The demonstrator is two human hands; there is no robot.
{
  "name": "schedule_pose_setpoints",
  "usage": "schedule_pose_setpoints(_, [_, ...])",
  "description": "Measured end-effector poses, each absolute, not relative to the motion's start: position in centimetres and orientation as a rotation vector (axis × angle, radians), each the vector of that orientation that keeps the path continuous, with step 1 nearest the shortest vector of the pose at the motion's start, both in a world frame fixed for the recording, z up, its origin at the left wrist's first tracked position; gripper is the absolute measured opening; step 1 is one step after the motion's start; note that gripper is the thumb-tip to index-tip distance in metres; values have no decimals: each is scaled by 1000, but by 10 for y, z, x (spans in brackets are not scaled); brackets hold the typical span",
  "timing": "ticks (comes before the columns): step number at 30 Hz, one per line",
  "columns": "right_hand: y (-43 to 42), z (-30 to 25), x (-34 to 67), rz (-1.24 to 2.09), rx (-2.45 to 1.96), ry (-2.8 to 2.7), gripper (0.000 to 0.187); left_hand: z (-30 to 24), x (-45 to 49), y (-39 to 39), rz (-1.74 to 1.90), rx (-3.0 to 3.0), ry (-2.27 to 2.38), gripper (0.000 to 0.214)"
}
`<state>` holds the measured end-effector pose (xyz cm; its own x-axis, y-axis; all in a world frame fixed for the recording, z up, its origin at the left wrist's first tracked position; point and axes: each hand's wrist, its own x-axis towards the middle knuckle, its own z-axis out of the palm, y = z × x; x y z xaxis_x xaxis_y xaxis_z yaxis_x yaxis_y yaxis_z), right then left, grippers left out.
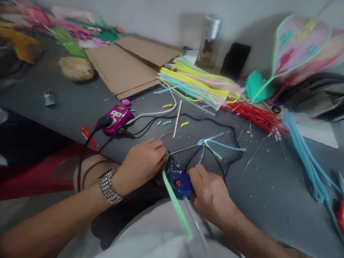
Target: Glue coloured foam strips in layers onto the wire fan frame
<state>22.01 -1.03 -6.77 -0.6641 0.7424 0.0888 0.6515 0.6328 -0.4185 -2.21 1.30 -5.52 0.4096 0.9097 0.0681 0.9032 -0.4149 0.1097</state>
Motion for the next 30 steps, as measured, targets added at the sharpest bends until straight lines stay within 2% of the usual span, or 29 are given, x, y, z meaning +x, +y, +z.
schedule_pose_setpoints(27, [-1,-53,212,493,-1102,-2749,13,-76,-32,7,478,2641,1530,19])
schedule_pose_setpoints(30, [0,-52,210,389,-1111,-2755,17,-76,-32,7,493,2640,1524,18])
